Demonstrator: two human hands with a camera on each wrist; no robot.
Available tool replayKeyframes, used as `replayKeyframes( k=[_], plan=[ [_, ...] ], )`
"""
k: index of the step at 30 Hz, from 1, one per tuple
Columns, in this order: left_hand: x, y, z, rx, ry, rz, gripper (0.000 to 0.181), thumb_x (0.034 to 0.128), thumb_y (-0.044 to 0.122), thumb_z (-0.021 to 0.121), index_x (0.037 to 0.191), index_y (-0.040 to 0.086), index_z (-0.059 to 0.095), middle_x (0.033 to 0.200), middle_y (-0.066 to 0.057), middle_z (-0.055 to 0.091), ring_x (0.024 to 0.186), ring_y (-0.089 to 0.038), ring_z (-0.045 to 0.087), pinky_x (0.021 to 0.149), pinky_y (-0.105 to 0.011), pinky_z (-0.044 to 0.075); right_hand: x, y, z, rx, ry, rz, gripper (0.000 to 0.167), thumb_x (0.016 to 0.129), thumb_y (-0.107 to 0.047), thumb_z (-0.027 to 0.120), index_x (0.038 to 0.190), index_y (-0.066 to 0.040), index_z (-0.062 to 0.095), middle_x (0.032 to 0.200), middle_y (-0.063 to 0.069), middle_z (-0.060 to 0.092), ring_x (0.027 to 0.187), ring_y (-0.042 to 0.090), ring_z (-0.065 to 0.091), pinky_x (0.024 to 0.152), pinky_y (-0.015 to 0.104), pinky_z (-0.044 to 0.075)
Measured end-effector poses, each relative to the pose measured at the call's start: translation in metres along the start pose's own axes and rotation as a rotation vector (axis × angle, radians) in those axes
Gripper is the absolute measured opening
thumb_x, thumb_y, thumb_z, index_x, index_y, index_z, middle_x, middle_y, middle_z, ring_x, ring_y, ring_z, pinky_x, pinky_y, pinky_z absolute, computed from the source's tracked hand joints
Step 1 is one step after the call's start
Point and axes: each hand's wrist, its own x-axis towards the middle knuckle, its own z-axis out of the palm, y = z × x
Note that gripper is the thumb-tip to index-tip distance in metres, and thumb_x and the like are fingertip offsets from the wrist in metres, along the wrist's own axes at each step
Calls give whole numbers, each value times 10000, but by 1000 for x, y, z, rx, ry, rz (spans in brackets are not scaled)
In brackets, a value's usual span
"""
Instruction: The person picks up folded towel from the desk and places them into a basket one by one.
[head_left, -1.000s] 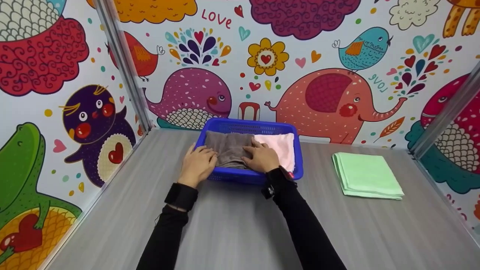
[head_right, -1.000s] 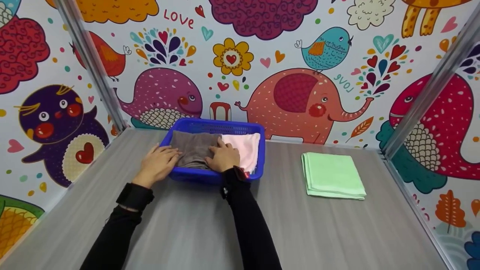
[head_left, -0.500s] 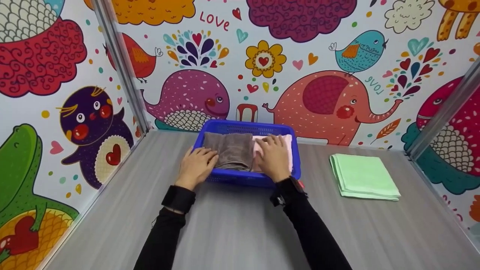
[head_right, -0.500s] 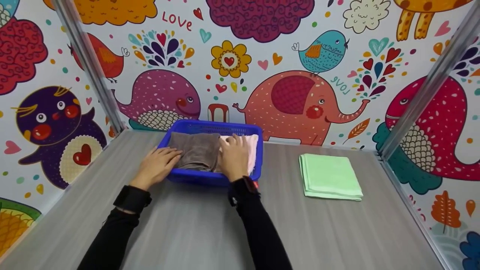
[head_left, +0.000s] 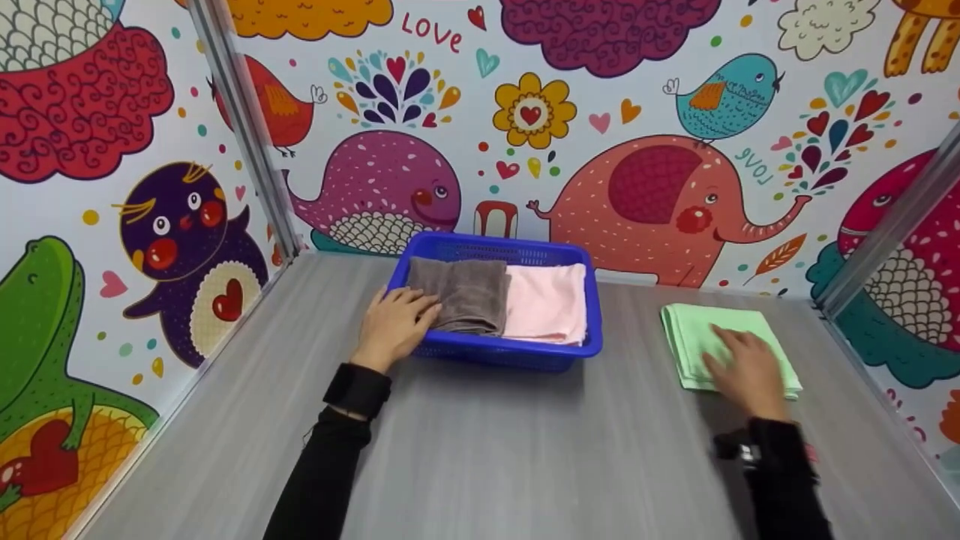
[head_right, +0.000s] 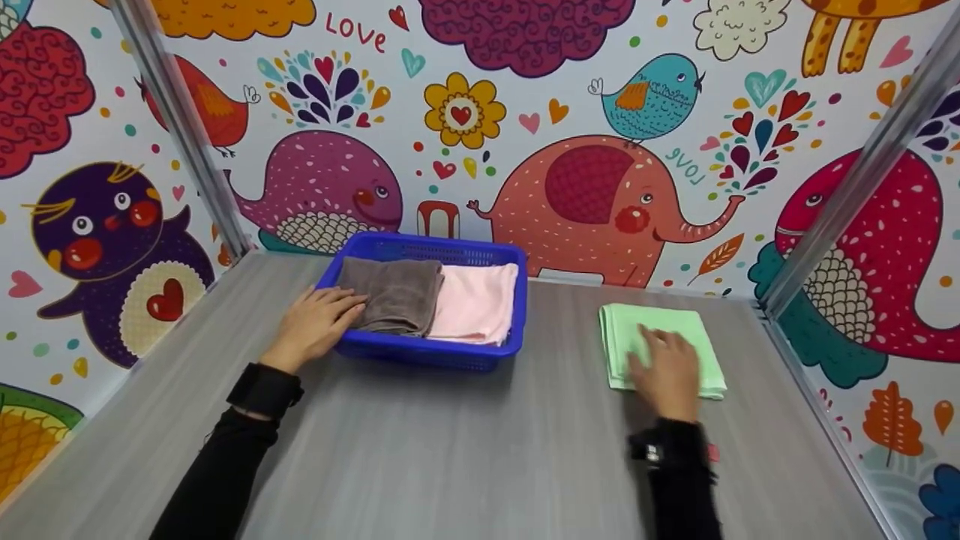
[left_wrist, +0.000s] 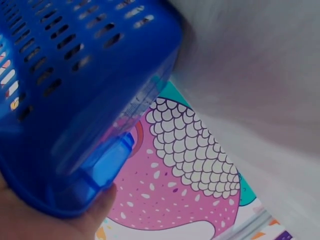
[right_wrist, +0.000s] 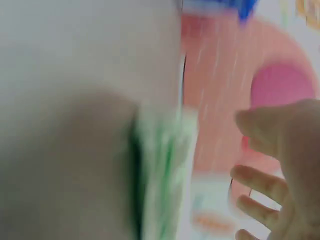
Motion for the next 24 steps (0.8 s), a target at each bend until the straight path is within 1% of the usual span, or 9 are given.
replayKeyframes(
  k=[2, 5, 7, 9, 13, 16, 19, 22, 24],
  plan=[
    [0, 1, 0, -1, 5, 5, 482, 1099, 474, 399, 1425, 218, 645, 1489, -94, 598, 1459, -327, 458, 1273, -554, 204, -12, 32, -8, 8, -115, 78, 615, 1015, -308, 631, 1513, 10, 460, 1459, 386, 439, 1331, 599, 380, 1068, 741, 302],
    [0, 1, 1, -1, 2, 6, 483, 1098, 474, 401, 1424, 214, 646, 1488, -96, 600, 1458, -330, 459, 1272, -557, 205, -26, 65, -16, 53, -305, 194, 747, 1058, -461, 534, 1584, 20, 313, 1590, 408, 220, 1421, 647, 212, 1091, 792, 213],
    [0, 1, 1, -4, 3, 8, 485, 1098, 475, 403, 1422, 210, 648, 1487, -100, 600, 1458, -334, 459, 1273, -555, 202, -31, 77, -18, 87, -375, 229, 810, 1055, -524, 507, 1592, 35, 271, 1612, 416, 137, 1439, 668, 145, 1097, 802, 190],
    [0, 2, 1, -6, 9, 10, 484, 1097, 474, 405, 1420, 209, 649, 1485, -101, 602, 1457, -334, 461, 1274, -551, 202, -32, 81, -19, 108, -408, 237, 836, 1051, -548, 498, 1589, 49, 264, 1618, 416, 109, 1445, 673, 121, 1101, 801, 193],
    [1, 1, 1, -10, 21, 13, 483, 1096, 474, 408, 1413, 208, 656, 1478, -100, 609, 1453, -338, 466, 1270, -559, 208, -28, 73, -20, 88, -423, 232, 794, 1051, -511, 515, 1574, 50, 310, 1604, 421, 153, 1435, 671, 151, 1099, 795, 222],
    [2, -1, 1, -9, 15, 8, 483, 1095, 477, 406, 1414, 212, 655, 1480, -98, 607, 1454, -336, 464, 1268, -565, 208, -23, 59, -19, 58, -452, 221, 737, 1051, -453, 537, 1566, 37, 345, 1595, 422, 184, 1427, 668, 181, 1095, 793, 247],
    [2, -2, 1, -8, 6, 4, 485, 1095, 479, 405, 1423, 217, 646, 1486, -93, 602, 1459, -334, 458, 1271, -564, 201, -17, 40, -14, 51, -478, 208, 698, 1044, -421, 564, 1561, 10, 383, 1599, 399, 218, 1428, 652, 212, 1098, 790, 260],
    [2, -2, 1, -9, 5, 8, 485, 1094, 471, 410, 1427, 206, 642, 1486, -100, 600, 1458, -342, 456, 1271, -567, 195, -13, 18, -6, 54, -467, 157, 646, 1033, -362, 595, 1548, -9, 429, 1594, 374, 272, 1424, 633, 262, 1103, 773, 282],
    [3, -2, 1, -9, 1, 6, 488, 1095, 473, 405, 1434, 209, 636, 1491, -99, 597, 1463, -341, 450, 1275, -562, 185, -10, 3, 1, 41, -438, 101, 610, 1020, -323, 617, 1526, -14, 472, 1573, 367, 324, 1404, 624, 312, 1089, 761, 316]
  ],
)
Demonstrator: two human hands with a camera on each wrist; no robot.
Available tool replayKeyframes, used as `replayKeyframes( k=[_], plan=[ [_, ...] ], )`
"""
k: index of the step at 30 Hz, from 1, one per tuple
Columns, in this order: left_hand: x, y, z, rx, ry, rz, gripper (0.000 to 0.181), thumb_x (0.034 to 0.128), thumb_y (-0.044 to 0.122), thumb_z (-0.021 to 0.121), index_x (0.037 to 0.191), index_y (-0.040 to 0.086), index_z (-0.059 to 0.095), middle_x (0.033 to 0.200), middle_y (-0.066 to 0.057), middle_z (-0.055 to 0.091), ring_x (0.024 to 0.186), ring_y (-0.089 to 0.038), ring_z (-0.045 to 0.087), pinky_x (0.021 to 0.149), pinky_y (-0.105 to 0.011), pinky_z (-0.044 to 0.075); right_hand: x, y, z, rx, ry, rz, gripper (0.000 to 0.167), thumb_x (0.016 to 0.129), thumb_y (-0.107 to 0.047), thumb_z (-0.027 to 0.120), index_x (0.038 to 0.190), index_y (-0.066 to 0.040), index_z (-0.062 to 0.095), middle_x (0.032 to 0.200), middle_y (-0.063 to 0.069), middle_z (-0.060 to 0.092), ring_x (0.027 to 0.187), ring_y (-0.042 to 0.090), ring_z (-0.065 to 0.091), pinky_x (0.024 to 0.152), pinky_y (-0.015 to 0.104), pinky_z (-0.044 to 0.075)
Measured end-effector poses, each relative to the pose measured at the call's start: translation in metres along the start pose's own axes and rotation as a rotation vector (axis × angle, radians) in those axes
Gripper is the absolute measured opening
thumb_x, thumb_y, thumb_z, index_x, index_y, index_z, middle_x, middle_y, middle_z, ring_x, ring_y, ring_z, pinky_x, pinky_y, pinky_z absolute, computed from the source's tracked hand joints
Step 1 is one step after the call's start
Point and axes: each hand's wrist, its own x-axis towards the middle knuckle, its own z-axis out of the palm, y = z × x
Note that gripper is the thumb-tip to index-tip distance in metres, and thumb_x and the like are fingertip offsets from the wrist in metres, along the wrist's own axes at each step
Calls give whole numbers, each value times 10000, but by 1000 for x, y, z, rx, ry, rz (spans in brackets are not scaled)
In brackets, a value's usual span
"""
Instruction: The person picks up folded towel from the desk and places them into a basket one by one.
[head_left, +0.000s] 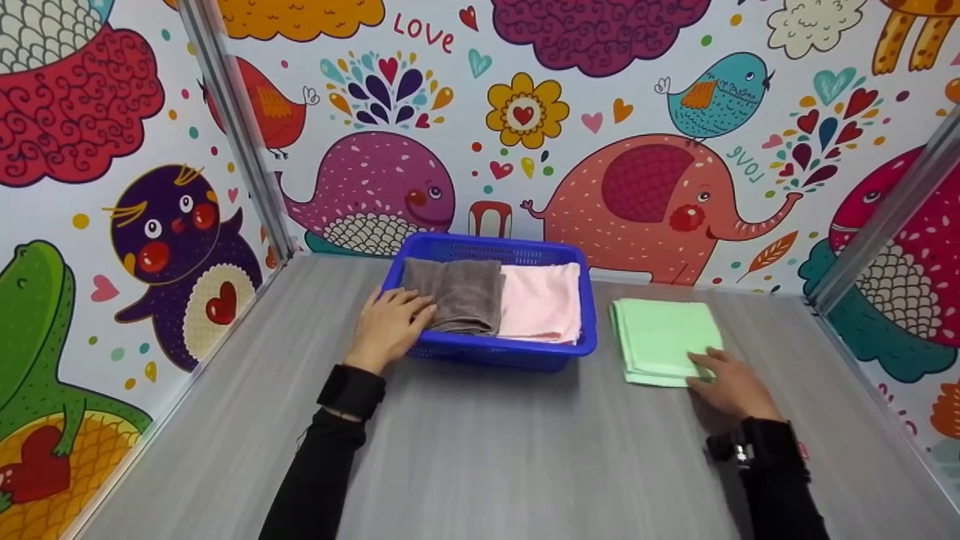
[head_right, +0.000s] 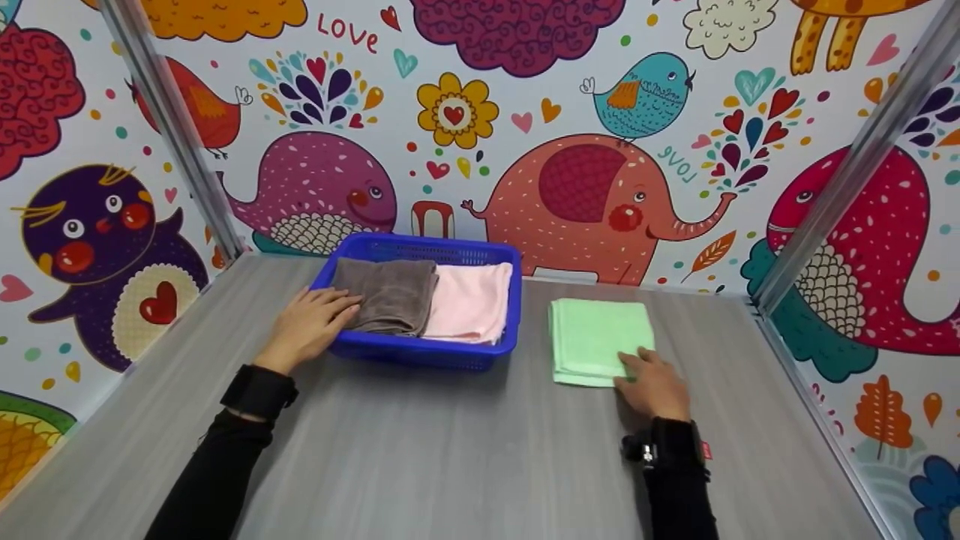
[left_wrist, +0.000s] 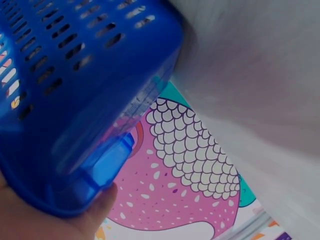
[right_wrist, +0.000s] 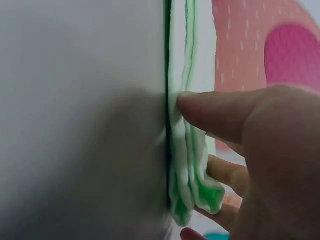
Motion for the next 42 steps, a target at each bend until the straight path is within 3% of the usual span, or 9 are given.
replayKeyframes(
  k=[5, 9, 14, 18, 22, 26, 31, 37, 42],
  plan=[
    [0, 1, -1, -2, 6, -3, 486, 1096, 473, 407, 1434, 210, 636, 1490, -100, 596, 1463, -335, 450, 1278, -552, 185, 6, -33, 13, -60, 79, -115, 540, 985, -263, 669, 1460, -28, 567, 1515, 349, 442, 1351, 618, 416, 1033, 739, 391],
    [0, 1, -1, 1, 10, -1, 486, 1095, 475, 408, 1433, 211, 637, 1486, -99, 599, 1461, -332, 453, 1275, -555, 195, 8, -51, 20, -99, 109, -138, 524, 980, -263, 679, 1444, -37, 590, 1496, 336, 482, 1337, 602, 457, 1009, 749, 406],
    [0, 2, -1, 7, -3, -9, 495, 1095, 483, 397, 1440, 217, 632, 1493, -95, 595, 1466, -332, 447, 1275, -563, 188, 6, -57, 21, -137, 130, -133, 507, 967, -274, 700, 1412, -45, 622, 1455, 332, 523, 1307, 578, 498, 991, 743, 422],
    [2, 4, 0, -2, -16, -11, 497, 1094, 480, 399, 1445, 211, 627, 1501, -97, 588, 1472, -332, 439, 1277, -563, 180, -7, -57, 18, -150, 116, -149, 484, 957, -306, 718, 1364, -50, 664, 1392, 324, 573, 1258, 547, 550, 956, 724, 456],
    [7, 7, 2, -21, -16, 15, 512, 1095, 488, 388, 1450, 203, 622, 1506, -99, 582, 1475, -337, 434, 1273, -570, 183, -30, -59, 10, -169, 79, -131, 442, 950, -397, 723, 1253, -76, 744, 1267, 255, 658, 1135, 464, 644, 873, 676, 514],
    [9, 7, 1, -19, -16, 19, 517, 1096, 503, 378, 1455, 219, 617, 1510, -89, 580, 1478, -334, 430, 1275, -565, 183, -57, -65, 1, -134, 7, -111, 342, 928, -433, 744, 1054, -123, 814, 1078, 110, 691, 930, 285, 682, 752, 525, 544],
    [6, 3, -2, -16, -18, 6, 514, 1095, 502, 390, 1452, 212, 619, 1511, -92, 578, 1479, -337, 428, 1276, -565, 179, -86, -67, -6, -35, -102, -195, 136, 861, -337, 824, 918, -214, 831, 937, -41, 647, 799, 110, 601, 667, 314, 471],
    [1, 0, -3, -24, -3, -7, 496, 1096, 485, 406, 1436, 206, 633, 1494, -96, 593, 1470, -335, 440, 1279, -561, 175, -88, -74, -3, 86, -208, -373, 140, 836, -289, 852, 944, -200, 852, 917, -84, 626, 808, 106, 579, 679, 248, 454],
    [-1, 1, -2, -13, -11, -8, 504, 1093, 492, 399, 1439, 208, 631, 1497, -97, 592, 1471, -339, 438, 1276, -568, 177, -87, -105, 14, 150, -287, -443, 224, 887, -335, 811, 1024, -162, 848, 943, -78, 592, 807, 61, 531, 674, 226, 420]
  ],
)
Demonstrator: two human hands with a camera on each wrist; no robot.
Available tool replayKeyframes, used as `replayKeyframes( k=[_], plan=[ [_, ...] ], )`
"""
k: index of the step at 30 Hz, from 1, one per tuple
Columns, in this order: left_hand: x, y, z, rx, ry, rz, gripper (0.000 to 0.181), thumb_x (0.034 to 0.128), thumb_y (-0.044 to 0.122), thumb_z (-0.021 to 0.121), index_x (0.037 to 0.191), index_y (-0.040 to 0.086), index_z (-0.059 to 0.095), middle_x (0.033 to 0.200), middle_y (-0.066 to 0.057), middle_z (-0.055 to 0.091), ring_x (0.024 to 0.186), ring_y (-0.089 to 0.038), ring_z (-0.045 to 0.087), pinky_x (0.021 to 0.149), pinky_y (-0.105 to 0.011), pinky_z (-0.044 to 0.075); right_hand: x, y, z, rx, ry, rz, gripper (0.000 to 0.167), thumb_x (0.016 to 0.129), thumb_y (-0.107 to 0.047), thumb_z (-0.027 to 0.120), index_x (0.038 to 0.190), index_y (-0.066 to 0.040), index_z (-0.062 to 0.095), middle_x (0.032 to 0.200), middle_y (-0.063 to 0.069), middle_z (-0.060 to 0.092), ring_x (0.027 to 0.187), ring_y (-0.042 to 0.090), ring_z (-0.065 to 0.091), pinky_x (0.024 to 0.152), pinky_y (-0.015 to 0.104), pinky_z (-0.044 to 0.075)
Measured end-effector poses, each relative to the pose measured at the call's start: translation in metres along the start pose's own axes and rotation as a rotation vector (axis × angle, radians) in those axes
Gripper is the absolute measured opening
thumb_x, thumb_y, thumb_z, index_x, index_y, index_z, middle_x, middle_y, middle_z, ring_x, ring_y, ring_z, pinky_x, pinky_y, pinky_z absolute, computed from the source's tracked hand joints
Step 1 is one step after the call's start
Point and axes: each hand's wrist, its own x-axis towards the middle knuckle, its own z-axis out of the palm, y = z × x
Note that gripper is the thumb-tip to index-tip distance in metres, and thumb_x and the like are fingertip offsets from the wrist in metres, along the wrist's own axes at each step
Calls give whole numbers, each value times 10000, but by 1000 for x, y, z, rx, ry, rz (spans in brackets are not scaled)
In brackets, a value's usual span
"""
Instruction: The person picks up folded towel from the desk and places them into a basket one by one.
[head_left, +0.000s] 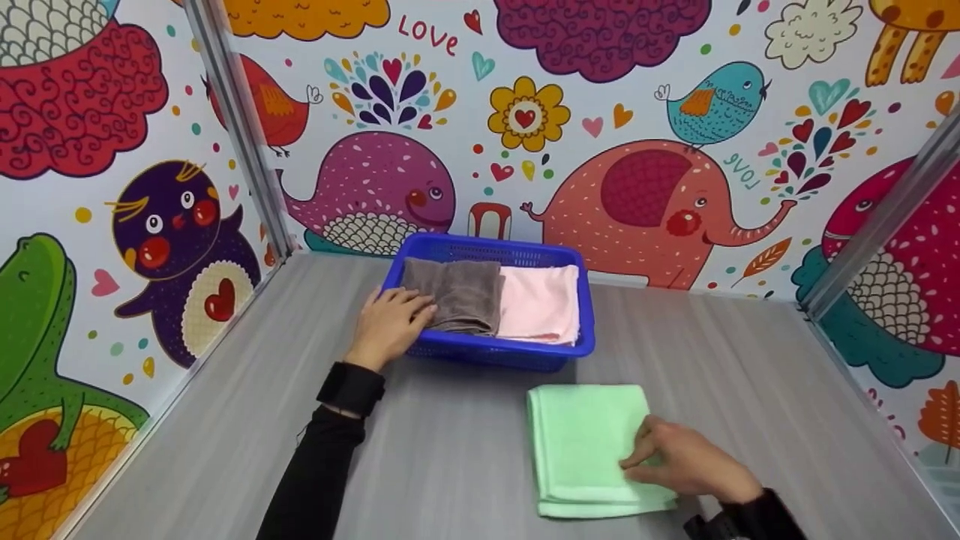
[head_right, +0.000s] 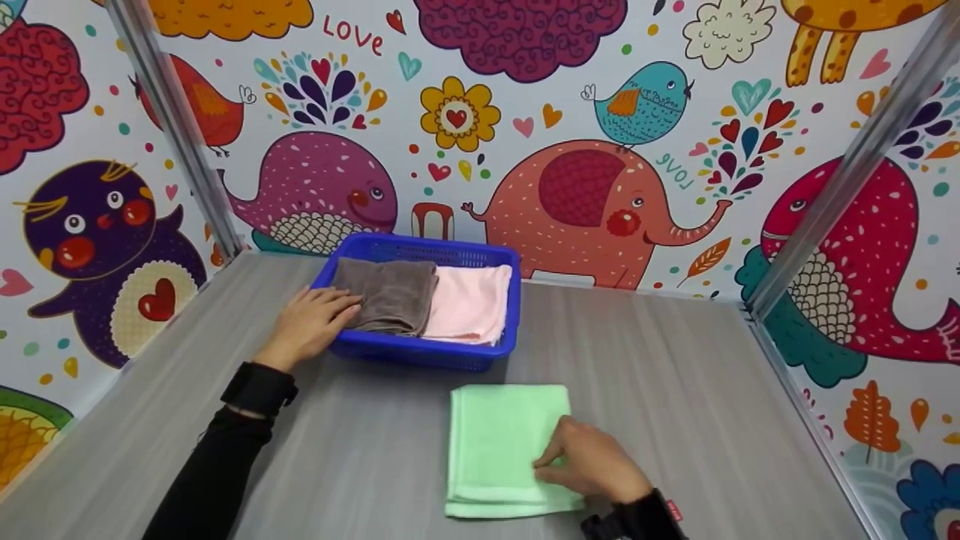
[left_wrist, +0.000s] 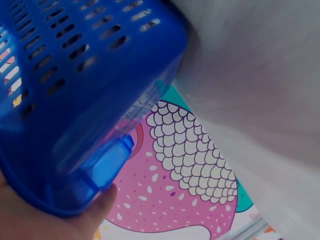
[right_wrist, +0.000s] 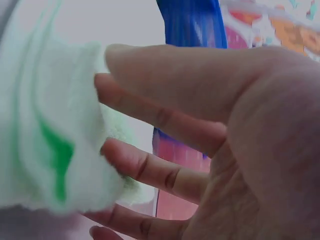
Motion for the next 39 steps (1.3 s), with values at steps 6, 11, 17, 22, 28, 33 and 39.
replayKeyframes(
  k=[6, 11, 17, 22, 28, 33, 39],
  plan=[
    [0, 0, 0, -15, -12, -6, 502, 1093, 493, 403, 1445, 213, 625, 1506, -95, 583, 1474, -337, 432, 1261, -586, 203, 18, -37, 25, -33, 13, -105, 283, 914, -374, 780, 1109, -174, 826, 979, -51, 599, 818, 70, 560, 676, 230, 425],
    [-2, 1, 0, -12, 93, 11, 436, 1095, 430, 452, 1387, 193, 672, 1459, -94, 621, 1429, -333, 477, 1251, -609, 204, 21, -50, 35, -78, 37, -135, 331, 907, -362, 789, 1177, -173, 801, 1015, -50, 581, 833, 55, 574, 682, 230, 443],
    [-11, 32, -5, 41, 459, 200, 147, 973, 277, 694, 952, 135, 726, 939, -47, 693, 873, -257, 655, 838, -425, 534, 20, -46, 29, -18, 25, -138, 294, 968, -344, 725, 1209, -189, 789, 1044, -41, 585, 809, 15, 514, 690, 209, 388],
    [-38, 79, 0, 10, 189, 255, 449, 960, 479, 689, 684, 136, 601, 607, 7, 587, 529, -177, 568, 507, -340, 450, 20, -39, 20, -46, 188, -26, 320, 957, -297, 743, 1240, -151, 771, 1004, -8, 609, 752, 14, 503, 662, 234, 397],
    [-72, 120, 30, 74, -299, 161, 832, 894, 730, 611, 1376, 51, 615, 964, -150, 748, 842, -296, 714, 729, -413, 546, 28, -32, 24, -58, 299, 284, 728, 857, -411, 832, 1440, -41, 599, 895, -1, 629, 737, 86, 548, 676, 313, 452],
    [-82, 139, 48, -25, -349, 243, 974, 856, 622, 737, 1616, 152, 349, 1302, -257, 656, 961, -335, 717, 842, -405, 566, 32, -34, 38, -101, 235, 303, 916, 791, -473, 870, 1503, -21, 516, 1046, 122, 726, 921, 272, 689, 776, 466, 537],
    [-85, 147, 57, -310, -448, 278, 693, 863, 229, 784, 1484, 166, 484, 1233, -87, 494, 839, -153, 573, 760, -249, 505, 35, -39, 48, -90, 245, 264, 852, 794, -388, 881, 1476, -8, 539, 1155, 210, 731, 1027, 390, 701, 829, 537, 541]
  ],
)
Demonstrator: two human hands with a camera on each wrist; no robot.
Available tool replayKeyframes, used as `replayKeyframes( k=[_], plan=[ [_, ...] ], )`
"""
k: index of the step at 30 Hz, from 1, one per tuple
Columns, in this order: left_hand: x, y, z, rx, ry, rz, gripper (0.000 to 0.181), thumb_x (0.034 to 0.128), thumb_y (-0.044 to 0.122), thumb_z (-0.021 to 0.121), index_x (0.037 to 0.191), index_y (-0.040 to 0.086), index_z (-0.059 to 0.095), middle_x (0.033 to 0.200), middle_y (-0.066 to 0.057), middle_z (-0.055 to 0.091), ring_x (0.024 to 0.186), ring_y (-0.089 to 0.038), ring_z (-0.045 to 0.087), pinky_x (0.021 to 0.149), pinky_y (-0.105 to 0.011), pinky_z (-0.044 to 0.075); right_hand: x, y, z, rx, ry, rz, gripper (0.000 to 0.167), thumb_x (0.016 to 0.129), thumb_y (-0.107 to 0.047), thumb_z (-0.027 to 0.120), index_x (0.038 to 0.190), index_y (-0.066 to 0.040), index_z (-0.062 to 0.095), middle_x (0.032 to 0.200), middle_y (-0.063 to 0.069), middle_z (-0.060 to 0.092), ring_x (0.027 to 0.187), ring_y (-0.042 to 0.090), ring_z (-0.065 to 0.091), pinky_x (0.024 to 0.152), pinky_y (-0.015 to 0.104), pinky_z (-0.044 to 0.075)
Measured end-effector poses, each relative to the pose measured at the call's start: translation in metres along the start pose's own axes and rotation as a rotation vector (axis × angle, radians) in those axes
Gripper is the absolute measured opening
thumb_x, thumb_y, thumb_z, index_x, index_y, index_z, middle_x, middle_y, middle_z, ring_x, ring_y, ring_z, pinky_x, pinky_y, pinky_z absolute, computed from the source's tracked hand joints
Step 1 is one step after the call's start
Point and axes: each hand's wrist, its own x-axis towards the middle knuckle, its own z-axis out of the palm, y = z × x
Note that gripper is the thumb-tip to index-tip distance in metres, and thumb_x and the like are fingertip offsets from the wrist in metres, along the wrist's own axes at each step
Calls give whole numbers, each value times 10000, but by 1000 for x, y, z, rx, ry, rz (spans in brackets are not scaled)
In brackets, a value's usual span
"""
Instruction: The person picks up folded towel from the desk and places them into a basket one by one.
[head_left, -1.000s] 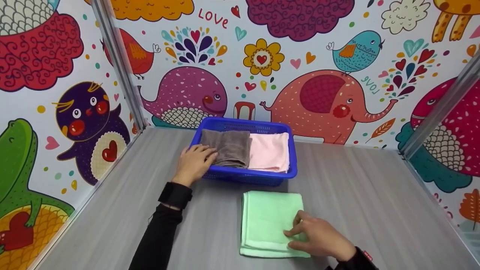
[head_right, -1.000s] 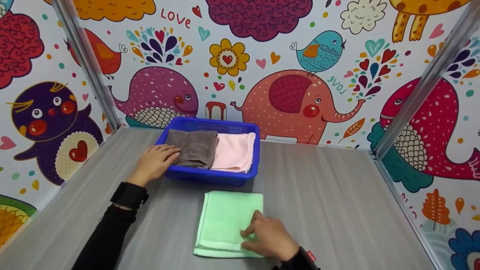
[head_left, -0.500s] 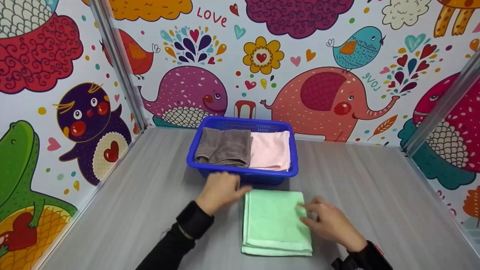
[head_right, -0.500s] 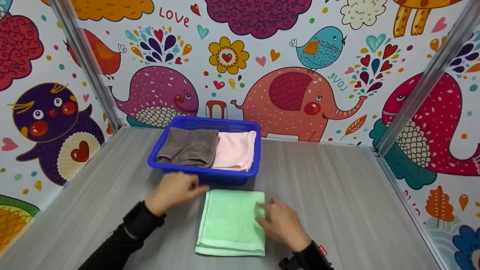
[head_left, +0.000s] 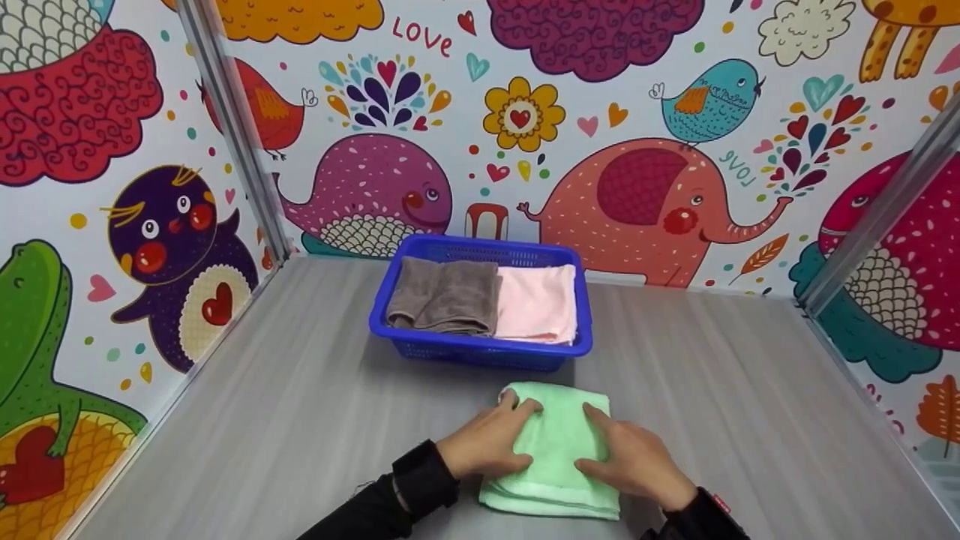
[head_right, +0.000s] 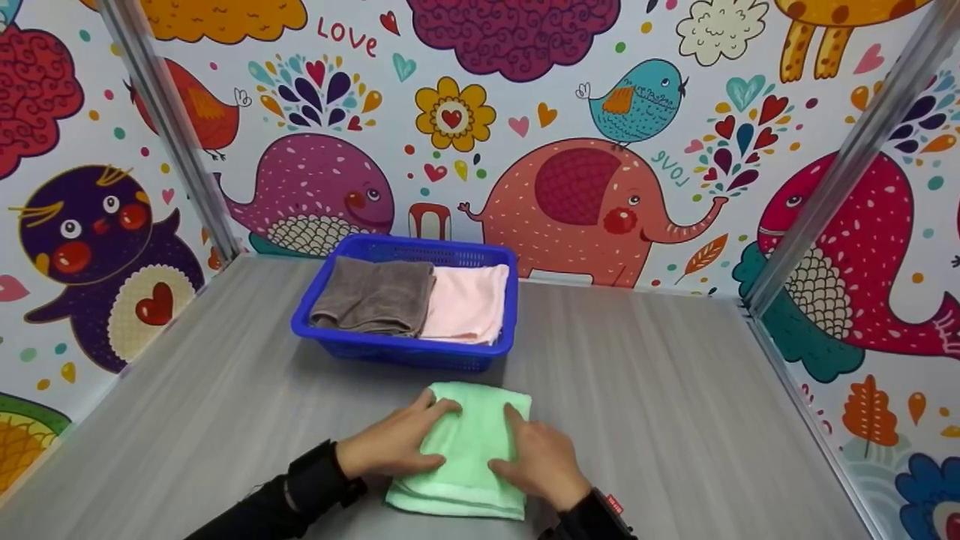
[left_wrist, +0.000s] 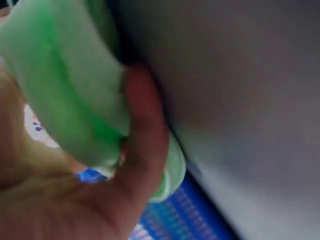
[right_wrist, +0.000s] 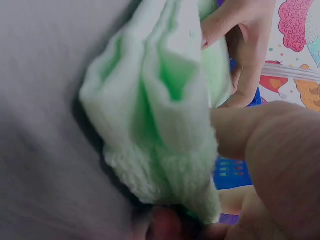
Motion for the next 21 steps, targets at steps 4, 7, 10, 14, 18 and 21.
replayKeyframes(
  k=[4, 7, 10, 14, 18, 21],
  plan=[
    [2, 3, 3, -87, 1, 38, 650, 788, 82, 776, 1386, 126, 527, 1111, -7, 400, 830, -101, 475, 724, -195, 442, 1, -2, 2, 7, -17, 5, 788, 813, -352, 871, 1454, -12, 562, 1050, 162, 740, 955, 357, 701, 784, 496, 528],
    [2, 5, 2, -95, 15, 69, 639, 750, 33, 785, 1339, 109, 550, 1077, 8, 379, 833, -90, 465, 709, -182, 433, 1, -3, 2, 4, -18, 5, 732, 823, -327, 864, 1421, -4, 591, 1030, 156, 740, 951, 361, 699, 791, 506, 530],
    [1, 8, -1, -91, 19, 97, 626, 728, -8, 780, 1309, 102, 574, 1062, 18, 363, 822, -78, 448, 678, -168, 412, 1, -6, 1, -8, -15, -10, 659, 828, -305, 859, 1371, -8, 633, 1061, 170, 744, 969, 377, 700, 811, 535, 536],
    [-3, 11, -10, -79, 43, 147, 547, 703, -56, 752, 1207, 115, 624, 1018, 25, 329, 788, -72, 404, 633, -161, 356, -1, -13, -6, -9, -25, -51, 552, 842, -268, 849, 1312, -35, 677, 1116, 158, 746, 987, 366, 708, 824, 547, 544],
    [-8, 16, -22, -90, 64, 186, 442, 719, -70, 735, 1102, 128, 637, 995, 20, 305, 772, -83, 361, 629, -177, 305, -3, -22, -19, 11, -10, -98, 493, 863, -223, 833, 1298, -47, 684, 1161, 135, 746, 1014, 337, 716, 842, 526, 556],
    [-11, 22, -29, -95, 86, 198, 403, 734, -56, 735, 1079, 131, 643, 1012, 18, 316, 792, -95, 363, 663, -203, 299, -7, -27, -29, 22, 21, -111, 486, 867, -209, 830, 1308, -66, 682, 1176, 129, 745, 1040, 328, 716, 855, 514, 560]
  ],
)
